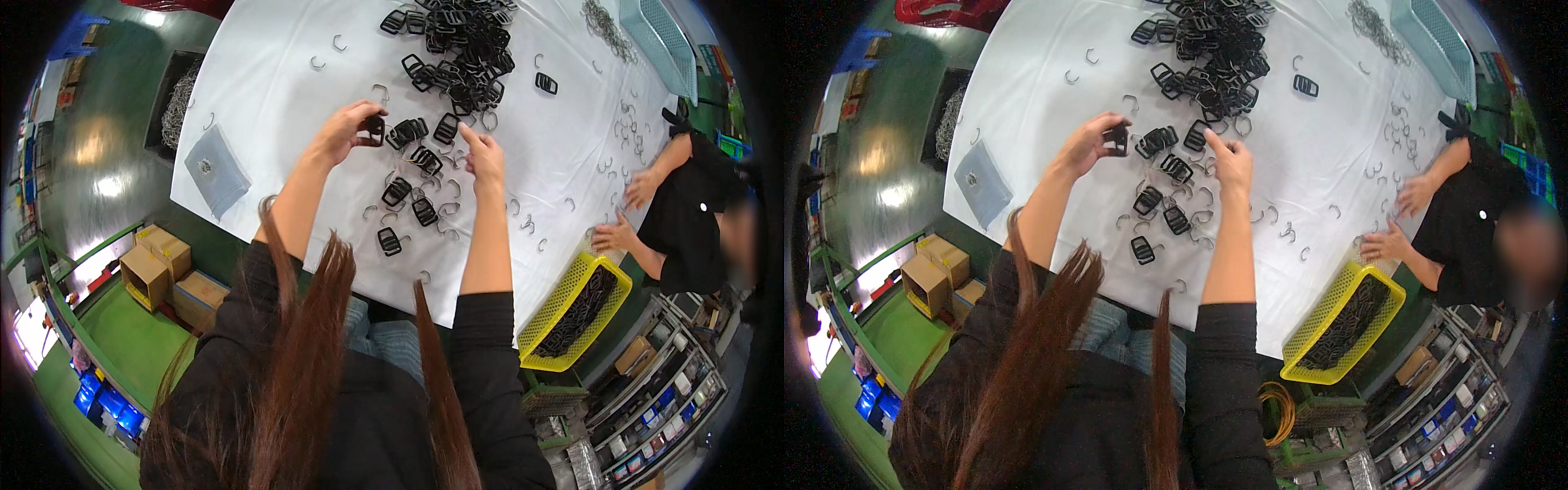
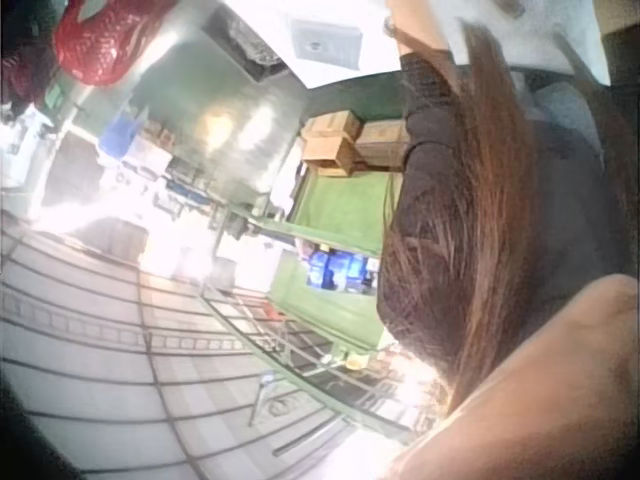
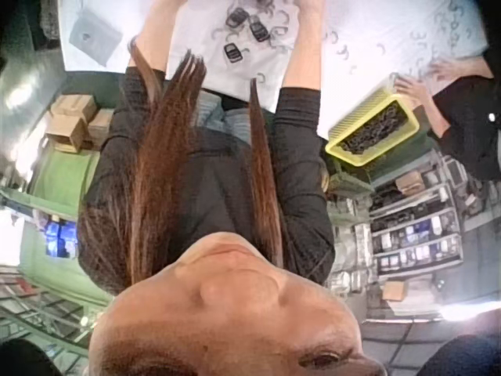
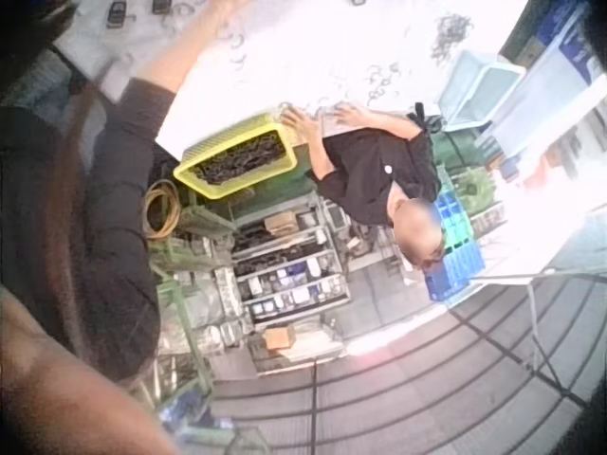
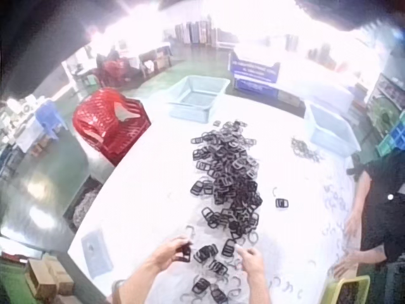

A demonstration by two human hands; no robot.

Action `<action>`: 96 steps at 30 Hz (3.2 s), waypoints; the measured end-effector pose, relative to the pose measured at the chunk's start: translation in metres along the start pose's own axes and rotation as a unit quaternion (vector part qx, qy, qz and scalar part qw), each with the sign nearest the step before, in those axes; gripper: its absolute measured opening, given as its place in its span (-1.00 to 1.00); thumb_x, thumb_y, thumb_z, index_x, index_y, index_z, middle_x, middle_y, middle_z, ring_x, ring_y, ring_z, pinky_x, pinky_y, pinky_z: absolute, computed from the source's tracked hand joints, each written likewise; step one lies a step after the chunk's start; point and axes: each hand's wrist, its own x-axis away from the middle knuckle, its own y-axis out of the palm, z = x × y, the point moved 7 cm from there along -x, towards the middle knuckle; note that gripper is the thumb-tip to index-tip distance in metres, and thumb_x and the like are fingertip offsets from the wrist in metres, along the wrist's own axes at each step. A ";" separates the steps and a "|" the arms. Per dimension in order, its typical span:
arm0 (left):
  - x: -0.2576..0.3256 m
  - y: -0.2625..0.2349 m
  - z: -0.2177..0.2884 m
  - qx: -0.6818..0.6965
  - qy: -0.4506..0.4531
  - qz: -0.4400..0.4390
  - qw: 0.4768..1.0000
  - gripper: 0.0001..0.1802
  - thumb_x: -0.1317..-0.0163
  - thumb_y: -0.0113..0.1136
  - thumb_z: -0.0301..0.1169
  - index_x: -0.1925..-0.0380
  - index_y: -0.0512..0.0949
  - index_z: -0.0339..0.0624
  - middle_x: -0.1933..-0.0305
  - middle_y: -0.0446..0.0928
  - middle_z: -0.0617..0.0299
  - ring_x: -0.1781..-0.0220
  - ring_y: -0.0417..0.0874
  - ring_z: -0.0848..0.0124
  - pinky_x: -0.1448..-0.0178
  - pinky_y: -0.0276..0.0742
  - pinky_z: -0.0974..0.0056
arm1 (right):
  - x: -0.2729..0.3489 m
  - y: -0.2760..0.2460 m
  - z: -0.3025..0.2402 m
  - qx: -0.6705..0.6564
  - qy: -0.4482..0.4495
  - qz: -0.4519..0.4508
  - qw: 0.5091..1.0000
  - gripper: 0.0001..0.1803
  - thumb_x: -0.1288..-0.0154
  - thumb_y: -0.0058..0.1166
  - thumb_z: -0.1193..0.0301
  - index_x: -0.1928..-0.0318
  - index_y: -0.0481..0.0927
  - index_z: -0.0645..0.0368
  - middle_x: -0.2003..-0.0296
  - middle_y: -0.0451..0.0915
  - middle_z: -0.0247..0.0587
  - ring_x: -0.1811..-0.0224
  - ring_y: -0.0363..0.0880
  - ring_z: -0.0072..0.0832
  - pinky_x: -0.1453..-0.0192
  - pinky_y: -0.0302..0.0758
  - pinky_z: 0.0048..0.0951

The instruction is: The person picks up black plastic buckles and metal split rings from a white table, attaches the rings to the buckles by hand, and places the assembled keychains into a yellow basket. A coworker across the table performs the same task.

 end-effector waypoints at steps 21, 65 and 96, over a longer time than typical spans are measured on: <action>0.024 -0.057 0.013 -0.245 0.000 0.111 0.963 -0.75 0.05 0.27 -0.27 0.42 0.50 -0.15 0.52 0.42 0.40 0.57 0.30 0.63 0.55 0.18 0.50 | -0.005 0.095 -0.039 0.389 -0.170 -0.072 0.903 -0.60 0.06 0.23 0.20 0.25 0.48 0.17 0.45 0.55 -0.21 0.33 0.54 -0.35 0.31 0.45 -0.36; 0.105 -0.008 -0.053 0.122 -0.012 -0.043 0.992 -0.79 -0.13 0.09 -0.25 0.31 0.48 -0.12 0.41 0.45 0.30 0.35 0.50 0.52 0.34 0.49 0.42 | 0.079 0.004 0.054 0.342 -0.157 -0.063 0.924 -0.67 0.09 0.28 0.32 0.31 0.52 0.21 0.47 0.57 -0.26 0.43 0.50 -0.50 0.35 0.39 -0.48; 0.105 0.458 -0.217 -0.424 0.098 -0.193 0.880 -0.54 0.17 0.17 -0.15 0.34 0.53 -0.32 0.39 0.55 -0.12 0.26 0.58 0.05 0.12 0.47 0.16 | 0.255 -0.365 0.208 -0.124 0.077 0.413 0.899 -0.66 -0.03 0.15 0.26 0.23 0.49 0.22 0.48 0.50 -0.29 0.56 0.41 -0.57 0.58 0.31 -0.54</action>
